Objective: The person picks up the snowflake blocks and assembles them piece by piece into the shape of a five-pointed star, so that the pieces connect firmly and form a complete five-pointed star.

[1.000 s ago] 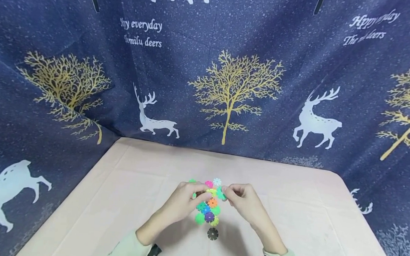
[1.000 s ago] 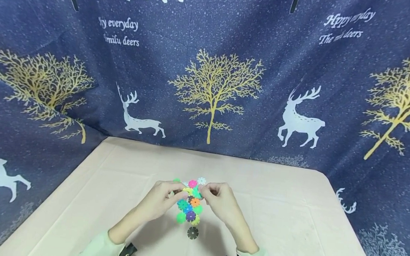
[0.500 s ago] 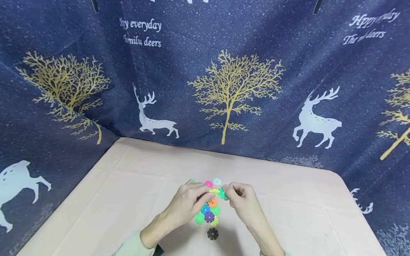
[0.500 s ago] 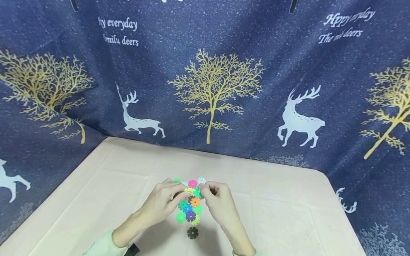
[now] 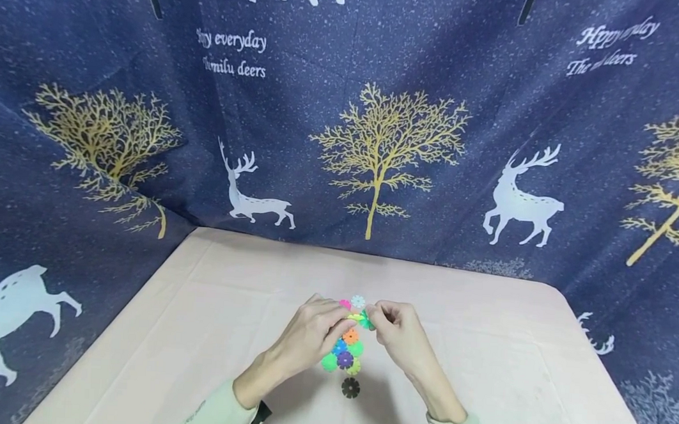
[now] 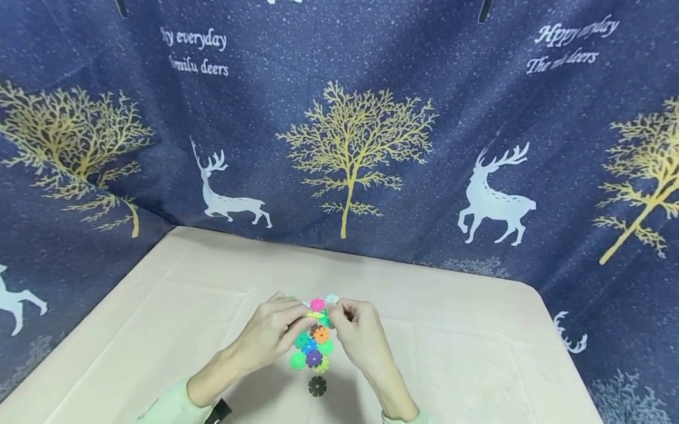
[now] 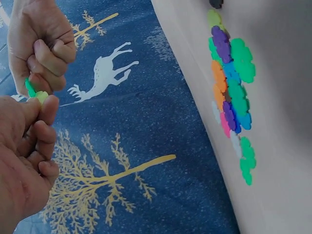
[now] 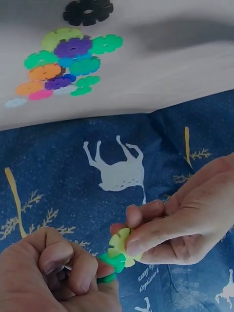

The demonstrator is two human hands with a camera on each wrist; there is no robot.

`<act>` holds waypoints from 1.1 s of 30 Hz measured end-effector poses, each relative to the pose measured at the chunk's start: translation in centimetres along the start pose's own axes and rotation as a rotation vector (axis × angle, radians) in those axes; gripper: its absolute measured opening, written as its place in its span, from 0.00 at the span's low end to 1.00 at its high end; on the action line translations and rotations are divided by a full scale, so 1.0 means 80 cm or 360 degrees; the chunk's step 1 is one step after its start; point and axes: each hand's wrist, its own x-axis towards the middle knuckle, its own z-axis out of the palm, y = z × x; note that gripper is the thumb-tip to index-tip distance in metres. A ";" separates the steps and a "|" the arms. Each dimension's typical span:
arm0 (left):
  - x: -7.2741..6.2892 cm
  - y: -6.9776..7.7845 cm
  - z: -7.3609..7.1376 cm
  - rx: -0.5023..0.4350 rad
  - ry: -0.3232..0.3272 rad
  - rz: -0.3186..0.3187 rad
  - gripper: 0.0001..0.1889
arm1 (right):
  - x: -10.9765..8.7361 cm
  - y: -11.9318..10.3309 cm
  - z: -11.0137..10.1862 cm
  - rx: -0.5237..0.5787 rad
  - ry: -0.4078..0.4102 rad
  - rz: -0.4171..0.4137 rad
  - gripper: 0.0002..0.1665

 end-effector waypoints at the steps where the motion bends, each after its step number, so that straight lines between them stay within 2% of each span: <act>1: -0.001 -0.001 0.000 0.0002 0.0003 -0.0003 0.06 | 0.001 0.001 0.001 0.0011 -0.0001 -0.0001 0.24; 4: -0.003 -0.003 0.001 0.0011 0.0012 -0.0007 0.04 | 0.002 0.003 0.002 0.0031 -0.0019 0.0000 0.24; 7: -0.005 -0.004 -0.001 0.0030 -0.0006 -0.0010 0.03 | 0.003 0.005 0.001 -0.0019 -0.0038 0.0007 0.24; 14: -0.005 -0.002 -0.008 0.0056 -0.0064 -0.0031 0.07 | 0.006 0.005 -0.004 -0.0123 -0.0024 0.0085 0.21; 21: -0.006 -0.004 -0.011 0.0059 -0.0084 -0.0038 0.05 | 0.010 0.005 -0.008 -0.0083 -0.0059 0.0111 0.18; 29: -0.012 -0.010 -0.015 0.0060 -0.0067 -0.0162 0.05 | 0.014 0.016 -0.004 0.0038 -0.0164 0.0158 0.27; 31: -0.013 -0.011 -0.015 0.0065 -0.0053 -0.0187 0.06 | 0.017 0.021 -0.004 0.0040 -0.0173 0.0138 0.26; 33: -0.014 -0.012 -0.016 0.0070 -0.0044 -0.0222 0.07 | 0.021 0.028 -0.004 -0.0031 -0.0167 0.0079 0.23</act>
